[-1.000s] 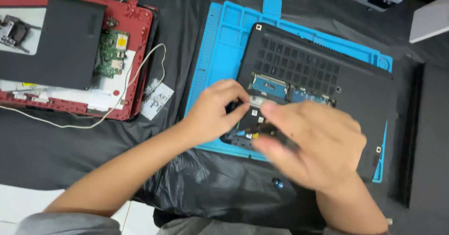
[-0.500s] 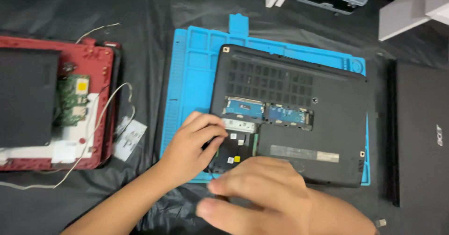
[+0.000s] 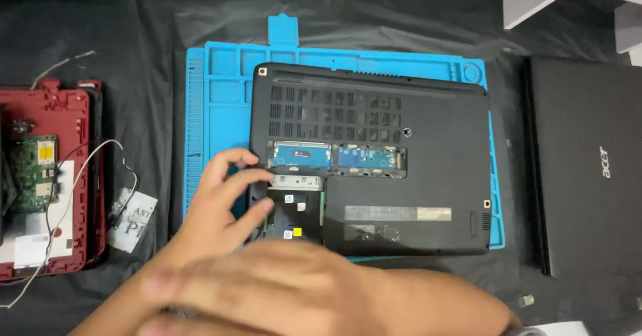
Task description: The person uses a screwdriver to remove screws from the bottom cover of a laptop, then pries off and lifts the cover panel. They handle the removed panel and an internal optical drive unit, setting the drive aside on the work mat.
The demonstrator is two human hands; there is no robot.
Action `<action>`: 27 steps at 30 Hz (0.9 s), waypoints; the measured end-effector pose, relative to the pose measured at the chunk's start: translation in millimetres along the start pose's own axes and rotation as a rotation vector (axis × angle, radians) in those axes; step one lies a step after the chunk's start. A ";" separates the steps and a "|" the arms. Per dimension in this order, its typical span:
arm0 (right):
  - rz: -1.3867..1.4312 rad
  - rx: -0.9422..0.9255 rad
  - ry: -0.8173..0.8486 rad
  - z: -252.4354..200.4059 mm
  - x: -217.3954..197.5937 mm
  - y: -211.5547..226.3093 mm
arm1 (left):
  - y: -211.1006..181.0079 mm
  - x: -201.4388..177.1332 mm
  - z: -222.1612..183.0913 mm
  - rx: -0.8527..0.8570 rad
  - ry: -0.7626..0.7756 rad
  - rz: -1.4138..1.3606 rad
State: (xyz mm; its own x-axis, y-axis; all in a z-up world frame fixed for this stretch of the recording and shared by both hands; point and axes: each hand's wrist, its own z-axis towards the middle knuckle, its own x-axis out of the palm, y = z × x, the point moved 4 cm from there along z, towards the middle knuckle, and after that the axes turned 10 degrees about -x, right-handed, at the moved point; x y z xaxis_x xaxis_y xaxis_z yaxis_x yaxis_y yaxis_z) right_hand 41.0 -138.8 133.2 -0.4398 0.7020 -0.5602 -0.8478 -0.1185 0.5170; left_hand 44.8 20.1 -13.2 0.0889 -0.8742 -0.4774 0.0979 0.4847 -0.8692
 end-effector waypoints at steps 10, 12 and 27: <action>0.220 -0.003 -0.015 -20.4 13.9 2.5 | -31.6 -20.7 48.2 -0.275 0.504 0.223; 0.313 0.018 -0.026 -29.5 16.0 -1.4 | -18.8 -16.2 68.5 -0.313 0.523 0.318; 0.373 0.164 0.258 -62.2 57.2 -2.1 | 12.8 50.2 143.5 -0.118 -0.296 0.568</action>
State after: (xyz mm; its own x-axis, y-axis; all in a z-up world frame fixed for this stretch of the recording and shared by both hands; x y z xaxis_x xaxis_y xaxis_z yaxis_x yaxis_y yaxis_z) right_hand -0.9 -142.1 59.8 -0.7819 0.4326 -0.4488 -0.5694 -0.2026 0.7967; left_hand 192.7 -13.2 -29.8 0.3653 -0.4297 -0.8258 -0.1528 0.8474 -0.5085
